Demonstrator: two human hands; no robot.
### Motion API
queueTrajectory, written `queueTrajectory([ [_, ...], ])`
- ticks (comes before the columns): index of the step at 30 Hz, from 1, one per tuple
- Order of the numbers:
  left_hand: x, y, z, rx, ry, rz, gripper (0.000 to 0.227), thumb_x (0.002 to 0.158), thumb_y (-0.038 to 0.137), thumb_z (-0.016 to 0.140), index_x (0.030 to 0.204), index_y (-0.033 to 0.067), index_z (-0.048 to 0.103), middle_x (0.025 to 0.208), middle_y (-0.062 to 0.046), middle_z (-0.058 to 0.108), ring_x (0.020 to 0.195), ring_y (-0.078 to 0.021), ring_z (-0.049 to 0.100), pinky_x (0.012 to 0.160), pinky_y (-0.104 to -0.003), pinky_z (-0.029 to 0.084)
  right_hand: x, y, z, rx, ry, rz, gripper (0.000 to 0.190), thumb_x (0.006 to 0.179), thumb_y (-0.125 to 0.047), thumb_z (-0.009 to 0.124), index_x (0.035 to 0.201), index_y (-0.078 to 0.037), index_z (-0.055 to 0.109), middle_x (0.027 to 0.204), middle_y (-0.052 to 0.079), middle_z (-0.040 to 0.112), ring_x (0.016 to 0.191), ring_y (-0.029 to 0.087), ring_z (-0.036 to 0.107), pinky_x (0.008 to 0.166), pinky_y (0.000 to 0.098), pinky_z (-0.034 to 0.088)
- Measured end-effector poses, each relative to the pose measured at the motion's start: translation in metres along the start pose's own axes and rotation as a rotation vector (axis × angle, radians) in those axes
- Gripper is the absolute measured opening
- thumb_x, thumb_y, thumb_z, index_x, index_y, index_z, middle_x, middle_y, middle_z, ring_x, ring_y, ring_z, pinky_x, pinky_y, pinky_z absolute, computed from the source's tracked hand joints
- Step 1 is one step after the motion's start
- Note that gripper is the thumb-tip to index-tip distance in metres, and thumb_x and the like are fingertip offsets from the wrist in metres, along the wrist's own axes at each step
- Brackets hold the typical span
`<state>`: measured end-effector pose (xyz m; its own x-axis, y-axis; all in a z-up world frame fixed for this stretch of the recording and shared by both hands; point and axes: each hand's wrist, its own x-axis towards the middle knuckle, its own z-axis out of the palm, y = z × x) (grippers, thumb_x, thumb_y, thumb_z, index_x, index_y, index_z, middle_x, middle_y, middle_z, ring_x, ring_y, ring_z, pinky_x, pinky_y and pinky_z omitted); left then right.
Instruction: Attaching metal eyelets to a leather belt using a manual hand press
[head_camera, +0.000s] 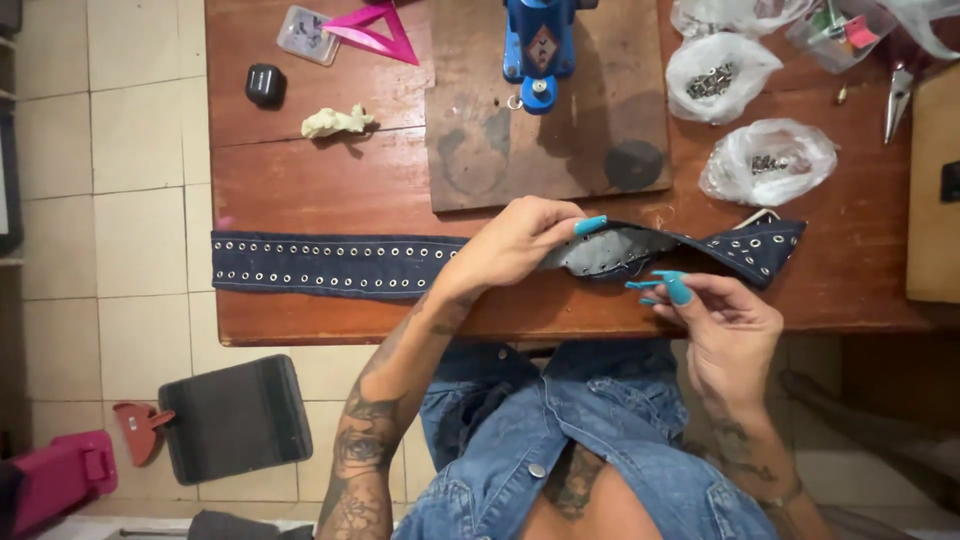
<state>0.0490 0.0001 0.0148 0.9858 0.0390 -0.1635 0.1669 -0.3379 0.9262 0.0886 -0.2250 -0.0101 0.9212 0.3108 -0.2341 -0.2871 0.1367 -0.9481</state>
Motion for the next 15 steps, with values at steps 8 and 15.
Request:
queueTrajectory([
  [8,-0.005,0.009,0.000,-0.309,-0.060,0.012,0.022,0.088,0.021,0.045,0.097,0.0097,0.061,0.067,0.003,0.055,0.067,-0.0102,0.048,0.066,-0.024,0.043,0.012,0.011,0.006,-0.507,-0.074,-0.561,0.017,0.072,-0.001,0.074,0.085,-0.007,0.066,0.093,0.009,0.043,0.088,0.017,0.046,0.078,0.0274,0.042],
  [15,0.006,-0.033,0.018,-0.730,-0.153,-0.041,0.023,0.087,0.017,0.049,0.106,0.0061,0.058,0.066,-0.001,0.063,0.060,-0.0031,0.058,0.055,-0.018,0.050,0.013,0.003,0.025,-0.494,-0.107,-0.523,0.014,0.075,-0.004,0.072,0.086,-0.010,0.066,0.096,0.007,0.039,0.088,0.013,0.041,0.078,0.0237,0.038],
])
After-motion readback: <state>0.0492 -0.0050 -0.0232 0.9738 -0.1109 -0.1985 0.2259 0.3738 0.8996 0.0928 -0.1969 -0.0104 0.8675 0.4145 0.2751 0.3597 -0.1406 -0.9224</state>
